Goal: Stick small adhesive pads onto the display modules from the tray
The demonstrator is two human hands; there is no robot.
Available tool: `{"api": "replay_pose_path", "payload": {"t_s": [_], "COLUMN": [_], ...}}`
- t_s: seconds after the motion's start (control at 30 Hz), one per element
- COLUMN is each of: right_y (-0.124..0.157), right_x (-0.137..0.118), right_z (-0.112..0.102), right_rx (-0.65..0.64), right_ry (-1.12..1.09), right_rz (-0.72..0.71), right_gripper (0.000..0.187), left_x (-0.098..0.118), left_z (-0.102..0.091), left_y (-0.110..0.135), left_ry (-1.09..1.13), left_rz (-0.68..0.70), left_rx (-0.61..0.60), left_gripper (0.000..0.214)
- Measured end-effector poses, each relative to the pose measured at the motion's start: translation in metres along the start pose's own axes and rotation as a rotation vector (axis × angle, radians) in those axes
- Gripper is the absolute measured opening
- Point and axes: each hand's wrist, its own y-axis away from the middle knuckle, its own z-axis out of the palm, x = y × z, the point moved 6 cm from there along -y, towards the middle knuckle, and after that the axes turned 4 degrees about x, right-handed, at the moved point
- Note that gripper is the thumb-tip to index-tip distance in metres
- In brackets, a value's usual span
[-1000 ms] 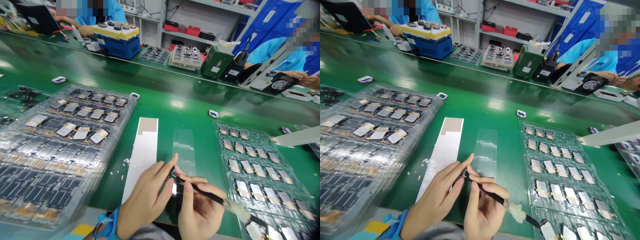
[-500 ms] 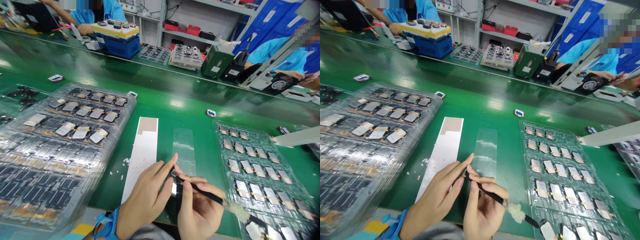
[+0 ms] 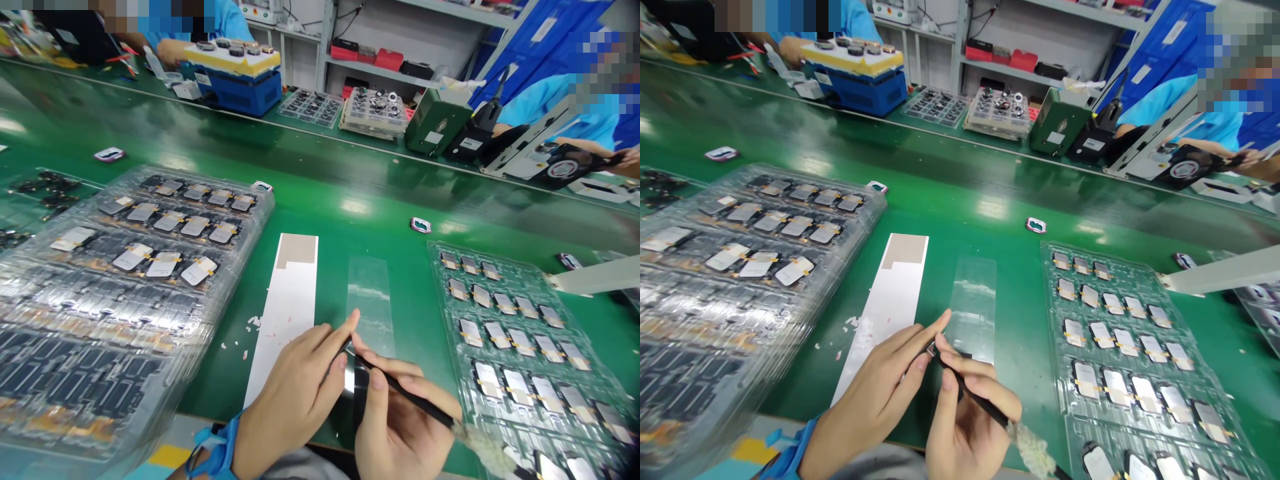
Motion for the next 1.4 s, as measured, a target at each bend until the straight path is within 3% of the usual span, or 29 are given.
{"api": "replay_pose_path", "payload": {"t_s": [0.43,0.87,1.4], "right_y": [-0.0013,-0.0005,0.0025], "right_x": [-0.001,-0.003,-0.0013], "right_z": [0.002,-0.0038,-0.0016], "right_rx": [-0.056,0.013,-0.017], "right_ry": [-0.033,-0.056,-0.059], "right_rz": [-0.055,-0.062,-0.072], "right_gripper": [0.026,0.028,0.028], "left_x": [-0.0004,-0.0029,-0.0049], "left_z": [0.0016,0.0014,0.002], "left_y": [-0.0014,-0.0032,-0.0019], "left_ry": [0.055,0.037,0.031], "left_rz": [0.002,-0.02,0.002], "left_rx": [-0.018,-0.012,0.003], "left_gripper": [0.051,0.048,0.052]}}
